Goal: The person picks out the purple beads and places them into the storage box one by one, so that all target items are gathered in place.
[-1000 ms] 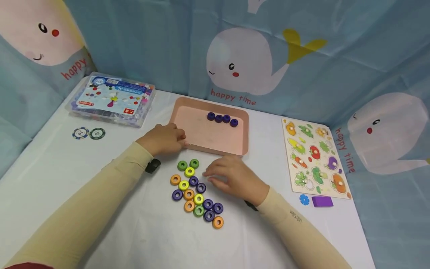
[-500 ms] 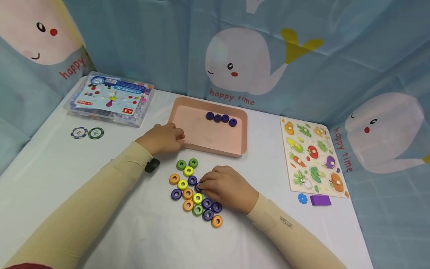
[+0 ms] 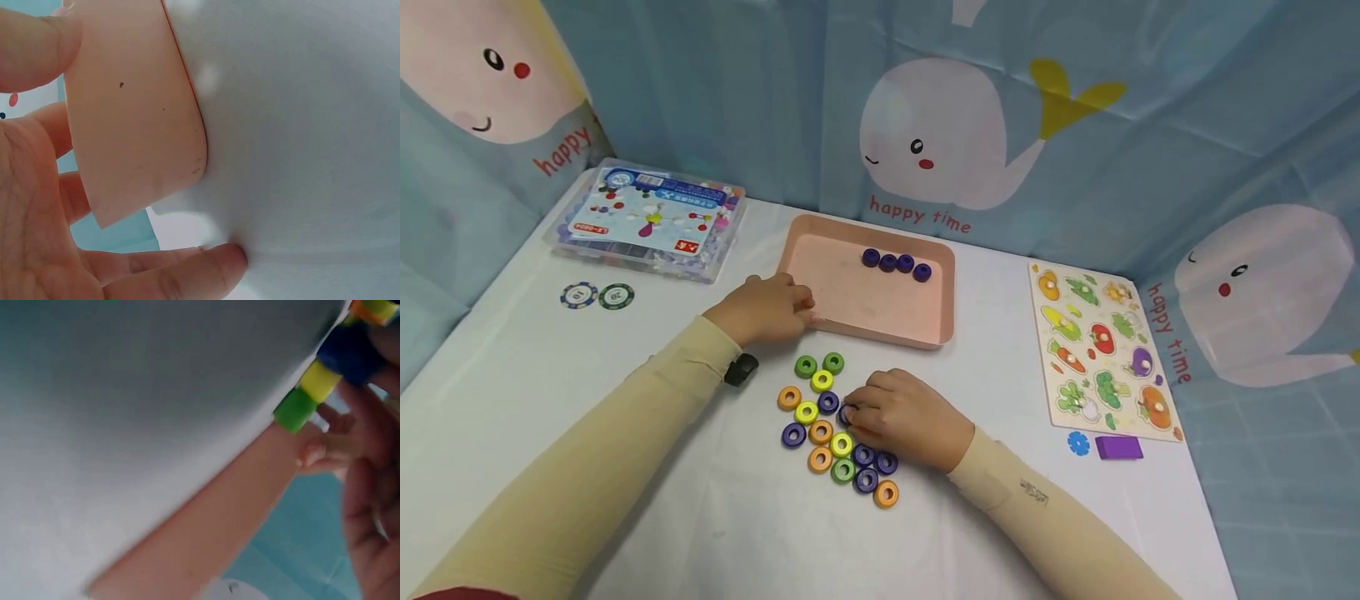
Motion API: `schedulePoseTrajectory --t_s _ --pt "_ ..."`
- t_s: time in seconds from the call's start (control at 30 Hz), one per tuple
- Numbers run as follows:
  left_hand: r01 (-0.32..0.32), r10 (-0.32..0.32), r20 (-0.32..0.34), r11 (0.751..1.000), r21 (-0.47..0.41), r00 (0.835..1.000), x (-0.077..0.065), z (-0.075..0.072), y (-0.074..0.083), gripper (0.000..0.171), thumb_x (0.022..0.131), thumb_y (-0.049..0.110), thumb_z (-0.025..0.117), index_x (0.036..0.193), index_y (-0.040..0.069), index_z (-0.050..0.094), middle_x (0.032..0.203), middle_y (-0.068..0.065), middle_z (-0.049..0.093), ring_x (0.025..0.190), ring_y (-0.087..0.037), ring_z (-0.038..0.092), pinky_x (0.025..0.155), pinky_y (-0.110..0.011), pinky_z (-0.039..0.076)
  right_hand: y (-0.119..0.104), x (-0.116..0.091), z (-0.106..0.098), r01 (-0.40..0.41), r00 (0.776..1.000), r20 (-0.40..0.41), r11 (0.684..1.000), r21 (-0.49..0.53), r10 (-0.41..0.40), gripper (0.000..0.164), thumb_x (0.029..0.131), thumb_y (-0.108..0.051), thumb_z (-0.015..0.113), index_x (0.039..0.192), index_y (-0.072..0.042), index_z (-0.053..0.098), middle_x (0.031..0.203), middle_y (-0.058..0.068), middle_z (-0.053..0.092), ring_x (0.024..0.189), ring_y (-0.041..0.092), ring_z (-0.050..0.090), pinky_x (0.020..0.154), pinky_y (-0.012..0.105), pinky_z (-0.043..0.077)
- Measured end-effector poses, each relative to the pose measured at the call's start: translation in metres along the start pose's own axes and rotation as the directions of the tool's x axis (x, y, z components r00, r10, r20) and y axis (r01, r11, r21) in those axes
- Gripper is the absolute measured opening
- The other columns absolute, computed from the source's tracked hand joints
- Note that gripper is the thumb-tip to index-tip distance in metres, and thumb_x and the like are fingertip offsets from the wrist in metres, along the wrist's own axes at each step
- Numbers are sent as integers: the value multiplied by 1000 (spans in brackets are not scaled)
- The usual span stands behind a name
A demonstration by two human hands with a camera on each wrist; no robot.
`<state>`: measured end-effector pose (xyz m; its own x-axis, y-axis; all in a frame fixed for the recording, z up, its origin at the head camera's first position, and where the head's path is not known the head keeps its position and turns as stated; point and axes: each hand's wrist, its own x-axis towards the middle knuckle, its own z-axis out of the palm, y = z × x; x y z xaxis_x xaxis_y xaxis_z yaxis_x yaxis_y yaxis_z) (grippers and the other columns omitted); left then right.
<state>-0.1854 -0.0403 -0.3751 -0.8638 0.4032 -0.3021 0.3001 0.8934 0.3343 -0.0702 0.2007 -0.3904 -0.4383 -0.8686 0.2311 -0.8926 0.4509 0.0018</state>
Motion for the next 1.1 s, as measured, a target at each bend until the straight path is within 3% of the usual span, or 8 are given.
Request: schedulePoseTrajectory --t_s 0.13,0.27,0.37,0.6,0.8,0.97,1.03,1.1 --pt "-3 3 -12 1000 6 1000 0 -1 -1 45 98 48 52 127 15 63 129 -14 56 112 -42 51 99 -54 44 20 13 -23 -28 987 -160 999 -17 25 20 82 -20 82 100 -12 79 107 1 76 88 16 64 76 27 52" --pt "3 -3 -17 1000 8 1000 0 -4 -3 46 98 48 52 128 15 63 130 -15 56 113 -42 51 100 -55 42 67 46 -48 -158 957 -244 987 10 156 15 83 -17 80 94 -8 79 105 6 77 90 21 65 79 33 51" --pt "3 -3 -11 1000 10 1000 1 -3 -3 46 98 48 53 128 15 63 129 -14 56 113 -40 52 102 -54 41 109 73 -48 -295 936 -184 954 48 299 13 86 -20 78 93 -9 79 101 3 76 91 21 60 82 34 48" --pt "-37 38 -23 999 36 999 2 -1 -1 39 97 46 54 115 14 67 113 -10 59 103 -30 54 98 -50 39 169 113 -12 -502 858 150 864 34 492 16 92 -29 72 101 -17 79 95 -3 75 89 20 50 81 36 45" --pt "-32 33 -35 999 29 999 -1 -2 2 38 98 46 54 114 14 68 111 -10 58 99 -30 53 95 -47 39 182 111 15 -591 792 259 800 103 552 16 94 -36 71 104 -24 74 94 -8 66 93 16 50 84 35 45" --pt "-15 15 -27 1000 23 1000 0 -2 2 40 98 46 54 119 15 67 116 -11 58 103 -33 52 96 -48 41 174 102 8 -660 741 236 746 86 628 27 94 -47 68 115 -29 70 111 -6 66 109 17 53 91 41 48" --pt "-8 9 -22 1000 19 1000 1 -1 1 41 98 47 54 121 15 67 118 -11 58 104 -34 52 97 -49 41 162 96 1 -667 740 172 742 63 651 30 94 -47 67 118 -30 70 116 -7 68 114 17 55 90 44 50" --pt "1 -1 -15 1000 14 1000 1 0 1 42 98 47 54 122 15 67 120 -12 57 105 -36 51 96 -49 42 147 87 -6 -627 779 76 778 48 623 28 93 -44 69 117 -30 72 116 -8 70 112 16 60 84 43 53"
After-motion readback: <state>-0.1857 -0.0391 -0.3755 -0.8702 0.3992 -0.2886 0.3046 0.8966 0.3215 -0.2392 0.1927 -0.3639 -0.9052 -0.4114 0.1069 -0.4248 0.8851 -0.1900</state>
